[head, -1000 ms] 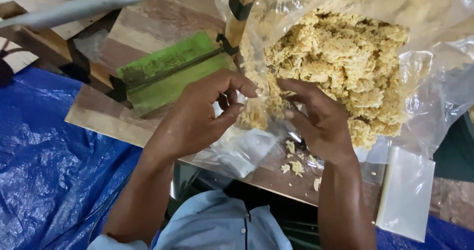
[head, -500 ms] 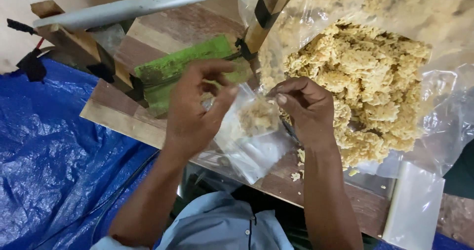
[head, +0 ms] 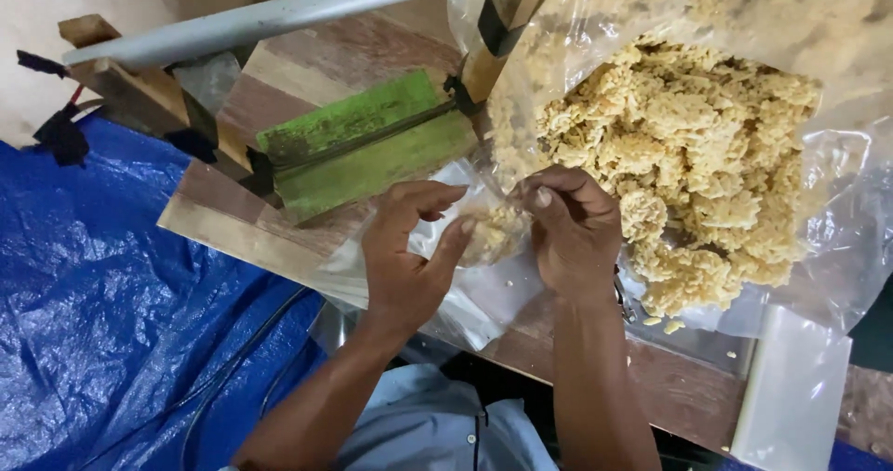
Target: Manually filling small plastic bags with fried snacks using tongs and sealing them with a manual heat sealer.
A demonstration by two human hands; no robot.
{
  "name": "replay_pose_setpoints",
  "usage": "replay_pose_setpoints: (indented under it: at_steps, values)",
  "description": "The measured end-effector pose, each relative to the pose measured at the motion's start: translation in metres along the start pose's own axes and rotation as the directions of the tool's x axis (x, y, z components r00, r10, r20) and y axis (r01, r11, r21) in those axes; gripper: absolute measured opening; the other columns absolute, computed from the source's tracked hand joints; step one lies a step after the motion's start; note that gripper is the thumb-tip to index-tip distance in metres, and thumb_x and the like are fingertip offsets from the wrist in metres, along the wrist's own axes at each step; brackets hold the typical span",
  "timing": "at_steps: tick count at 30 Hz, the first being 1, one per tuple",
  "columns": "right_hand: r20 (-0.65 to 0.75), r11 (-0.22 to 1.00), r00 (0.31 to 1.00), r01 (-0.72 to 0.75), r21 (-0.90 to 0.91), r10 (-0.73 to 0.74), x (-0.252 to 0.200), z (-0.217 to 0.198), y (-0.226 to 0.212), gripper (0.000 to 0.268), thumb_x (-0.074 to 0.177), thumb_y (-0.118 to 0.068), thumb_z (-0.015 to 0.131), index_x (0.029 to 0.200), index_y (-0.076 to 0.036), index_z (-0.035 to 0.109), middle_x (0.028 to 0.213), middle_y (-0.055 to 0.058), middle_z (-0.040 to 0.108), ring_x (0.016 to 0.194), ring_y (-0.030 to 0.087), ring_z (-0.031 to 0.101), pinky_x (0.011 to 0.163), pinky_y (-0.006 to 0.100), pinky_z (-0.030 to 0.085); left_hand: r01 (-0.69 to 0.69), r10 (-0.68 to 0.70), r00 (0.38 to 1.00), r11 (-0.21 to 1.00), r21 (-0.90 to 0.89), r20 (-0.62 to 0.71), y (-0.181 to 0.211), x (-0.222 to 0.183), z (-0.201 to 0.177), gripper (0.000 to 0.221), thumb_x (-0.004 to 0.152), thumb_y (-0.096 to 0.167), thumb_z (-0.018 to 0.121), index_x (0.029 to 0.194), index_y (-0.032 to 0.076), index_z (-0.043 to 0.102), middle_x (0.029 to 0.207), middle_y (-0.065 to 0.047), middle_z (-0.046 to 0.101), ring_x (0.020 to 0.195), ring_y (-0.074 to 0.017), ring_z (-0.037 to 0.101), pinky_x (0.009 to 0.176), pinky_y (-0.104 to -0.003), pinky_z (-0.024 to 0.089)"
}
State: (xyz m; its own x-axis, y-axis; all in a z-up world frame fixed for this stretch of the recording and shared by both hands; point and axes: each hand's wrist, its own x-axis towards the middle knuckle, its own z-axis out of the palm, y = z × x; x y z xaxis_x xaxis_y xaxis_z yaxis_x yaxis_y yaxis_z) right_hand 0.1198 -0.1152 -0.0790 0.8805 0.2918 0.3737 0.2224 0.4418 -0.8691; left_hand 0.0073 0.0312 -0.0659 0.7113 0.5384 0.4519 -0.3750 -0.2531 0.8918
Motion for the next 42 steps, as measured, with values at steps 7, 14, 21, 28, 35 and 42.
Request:
replay_pose_setpoints:
  at_steps: [7,14,21,28,35,42]
  values:
    - [-0.013,1.0,1.0,0.019,-0.005,-0.019,-0.002,0.015,-0.011,0.002,0.094,0.004,0.068,0.094,0.006,0.066,0.086,0.021,0.067,0.083,0.029,0.071,0.078,0.037,0.056,-0.046,0.047,0.998,0.998,0.039,-0.035,-0.011,0.009,0.003,0.009,0.101,0.018,0.074,0.103,0.01,0.076,0.101,-0.007,0.069,0.092,-0.0235,0.069,0.083,-0.038,0.056]
    - [-0.014,0.999,1.0,0.0,-0.048,-0.001,0.0,0.016,-0.013,0.014,0.098,0.006,0.058,0.1,-0.002,0.069,0.096,0.018,0.068,0.095,0.028,0.069,0.089,0.041,0.055,-0.036,0.022,0.997,0.984,-0.175,-0.08,0.005,0.016,0.003,0.017,0.11,0.021,0.059,0.104,0.006,0.062,0.109,-0.014,0.065,0.102,-0.0237,0.065,0.094,-0.044,0.053]
    - [-0.063,0.99,0.998,0.03,0.141,-0.021,0.004,0.01,-0.008,0.008,0.1,-0.004,0.064,0.104,-0.006,0.071,0.111,0.016,0.069,0.109,0.027,0.071,0.097,0.04,0.056,-0.055,0.035,0.994,0.977,-0.208,-0.101,0.017,0.021,0.001,0.011,0.115,0.018,0.05,0.107,0.01,0.053,0.114,-0.012,0.067,0.11,-0.0259,0.067,0.096,-0.045,0.051]
    - [-0.12,0.979,0.986,0.134,0.155,-0.116,0.006,0.018,0.004,0.011,0.102,-0.002,0.059,0.11,0.0,0.067,0.098,0.021,0.07,0.096,0.03,0.073,0.093,0.047,0.058,-0.002,-0.016,0.994,0.987,-0.163,-0.106,0.007,0.02,0.0,0.019,0.111,0.019,0.062,0.126,0.009,0.058,0.105,-0.01,0.07,0.107,-0.0258,0.072,0.097,-0.051,0.056]
    - [-0.184,0.986,0.973,0.155,0.056,-0.142,0.007,0.032,0.008,0.01,0.101,-0.002,0.065,0.108,0.005,0.067,0.088,0.023,0.07,0.086,0.03,0.075,0.082,0.043,0.061,0.039,-0.053,0.996,0.983,-0.178,-0.074,0.006,0.027,-0.006,0.008,0.102,0.012,0.073,0.106,0.005,0.075,0.098,-0.013,0.075,0.1,-0.0264,0.075,0.094,-0.045,0.059]
    - [-0.204,0.991,0.973,0.119,0.058,-0.105,0.006,0.033,0.005,0.012,0.102,-0.003,0.061,0.109,0.003,0.068,0.09,0.021,0.071,0.087,0.029,0.075,0.084,0.044,0.062,0.004,-0.056,0.987,0.944,-0.33,-0.149,0.007,0.029,0.0,0.016,0.109,0.016,0.059,0.11,0.001,0.064,0.107,-0.019,0.07,0.104,-0.0274,0.07,0.095,-0.047,0.057]
